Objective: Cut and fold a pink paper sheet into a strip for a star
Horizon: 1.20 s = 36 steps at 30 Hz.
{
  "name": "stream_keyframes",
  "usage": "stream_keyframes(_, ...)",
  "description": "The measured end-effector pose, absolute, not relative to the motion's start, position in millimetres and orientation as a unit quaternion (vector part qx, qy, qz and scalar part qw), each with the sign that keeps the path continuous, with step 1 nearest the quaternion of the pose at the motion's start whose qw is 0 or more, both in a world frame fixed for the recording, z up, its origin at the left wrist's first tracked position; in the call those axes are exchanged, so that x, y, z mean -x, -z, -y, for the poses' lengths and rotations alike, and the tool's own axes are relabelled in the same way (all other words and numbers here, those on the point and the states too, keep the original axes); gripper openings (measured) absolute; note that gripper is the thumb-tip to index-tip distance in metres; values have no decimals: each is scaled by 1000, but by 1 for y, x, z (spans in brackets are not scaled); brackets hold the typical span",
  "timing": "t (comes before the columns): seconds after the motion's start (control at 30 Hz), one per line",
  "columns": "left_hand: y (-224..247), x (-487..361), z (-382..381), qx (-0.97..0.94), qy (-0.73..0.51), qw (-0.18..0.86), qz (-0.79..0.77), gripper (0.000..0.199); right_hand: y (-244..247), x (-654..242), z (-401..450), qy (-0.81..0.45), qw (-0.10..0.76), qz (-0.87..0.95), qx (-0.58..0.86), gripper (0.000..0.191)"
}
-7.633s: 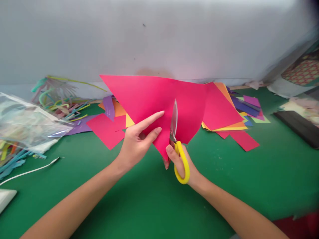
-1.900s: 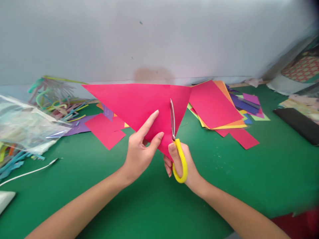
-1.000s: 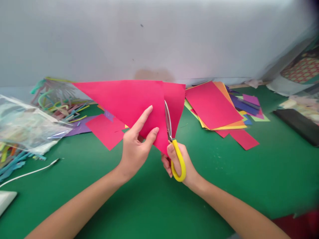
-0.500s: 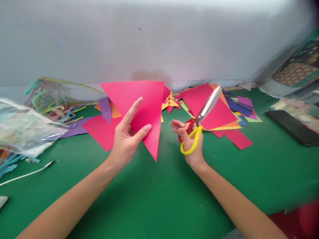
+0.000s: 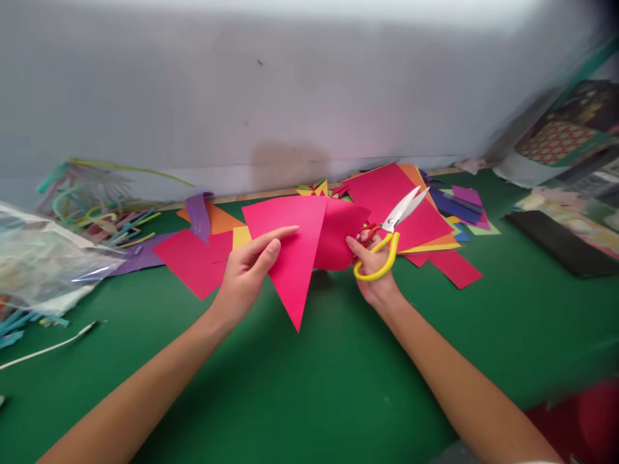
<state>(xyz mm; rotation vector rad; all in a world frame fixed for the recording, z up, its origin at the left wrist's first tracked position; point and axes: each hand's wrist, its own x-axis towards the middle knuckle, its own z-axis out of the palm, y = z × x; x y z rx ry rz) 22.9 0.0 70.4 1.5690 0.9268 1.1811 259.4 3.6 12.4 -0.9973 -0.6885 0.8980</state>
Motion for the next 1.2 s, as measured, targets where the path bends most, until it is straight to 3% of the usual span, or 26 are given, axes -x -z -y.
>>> stream_keyframes(0.13,-77,-17,-6,-670,-477,404,-401,33,-10,-264,-7,-373,729,337,464,49)
stream_keyframes(0.33,-82,-18,-8,-703,-454,360,-412,52,-14,-265,-4,-356,727,359,465,45)
stream_keyframes(0.47,-76,-14,-11,-675,-457,416,-403,34,-18,-265,-2,-353,715,383,466,42)
stream_keyframes(0.57,-75,-10,-15,-692,-445,388,-416,28,-18,-267,-3,-334,715,400,466,40)
stream_keyframes(0.8,-86,-7,-13,-728,-437,284,-446,48,-28,-268,2,-343,726,384,456,42)
stream_keyframes(0.97,-87,-5,-15,-711,-475,251,-453,51,-48,-266,17,-372,717,385,447,47)
stream_keyframes(1.07,-88,-3,-17,-698,-496,236,-460,51,-56,-253,30,-483,660,407,406,58)
stream_keyframes(1.2,-91,-1,-19,-688,-511,226,-464,53,-46,-226,46,-678,502,409,347,75)
